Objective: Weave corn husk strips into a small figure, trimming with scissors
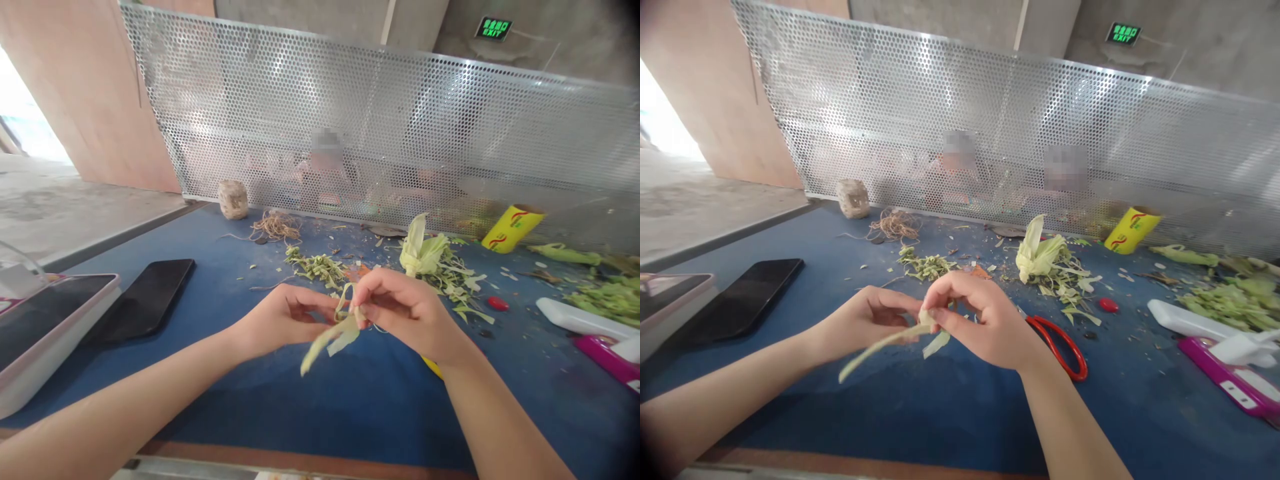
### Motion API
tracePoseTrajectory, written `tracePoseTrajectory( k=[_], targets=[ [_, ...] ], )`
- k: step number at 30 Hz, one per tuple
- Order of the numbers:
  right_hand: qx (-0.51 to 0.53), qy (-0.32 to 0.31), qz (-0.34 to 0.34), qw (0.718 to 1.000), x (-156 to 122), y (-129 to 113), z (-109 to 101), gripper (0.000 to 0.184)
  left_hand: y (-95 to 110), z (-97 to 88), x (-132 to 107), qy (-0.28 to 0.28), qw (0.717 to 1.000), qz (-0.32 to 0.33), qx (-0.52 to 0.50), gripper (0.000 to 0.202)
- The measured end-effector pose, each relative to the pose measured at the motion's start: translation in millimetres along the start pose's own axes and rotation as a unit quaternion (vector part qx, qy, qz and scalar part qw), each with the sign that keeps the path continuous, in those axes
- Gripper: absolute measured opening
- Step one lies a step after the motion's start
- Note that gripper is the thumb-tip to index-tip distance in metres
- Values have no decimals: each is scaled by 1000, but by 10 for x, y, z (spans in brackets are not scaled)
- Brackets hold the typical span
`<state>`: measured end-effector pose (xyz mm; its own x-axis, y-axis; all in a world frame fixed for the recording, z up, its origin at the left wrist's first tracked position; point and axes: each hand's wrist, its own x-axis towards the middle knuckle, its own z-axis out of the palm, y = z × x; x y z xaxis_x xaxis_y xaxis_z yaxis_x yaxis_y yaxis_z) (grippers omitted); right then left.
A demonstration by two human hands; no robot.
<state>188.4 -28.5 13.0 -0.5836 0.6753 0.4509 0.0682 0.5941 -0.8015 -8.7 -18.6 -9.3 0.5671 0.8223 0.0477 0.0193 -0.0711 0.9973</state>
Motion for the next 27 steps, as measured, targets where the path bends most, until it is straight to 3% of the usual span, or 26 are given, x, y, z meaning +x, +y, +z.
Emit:
tracePoseTrajectory(
  k=[7,11,15,27],
  targets=[
    [-15,3,-20,1000,-25,25,-5,9,21,28,9,32,999,-12,-31,15],
    [-119,27,-16,992,4,60,7,6,10,16,6,9,999,2,-39,20],
    [-218,-1,-17,976,46,95,14,5,-31,-8,11,5,1000,-1,-29,23],
    [-233,-6,-76,970,65,122,-6,9,-67,-28,32,36,999,-14,-28,21]
  ],
)
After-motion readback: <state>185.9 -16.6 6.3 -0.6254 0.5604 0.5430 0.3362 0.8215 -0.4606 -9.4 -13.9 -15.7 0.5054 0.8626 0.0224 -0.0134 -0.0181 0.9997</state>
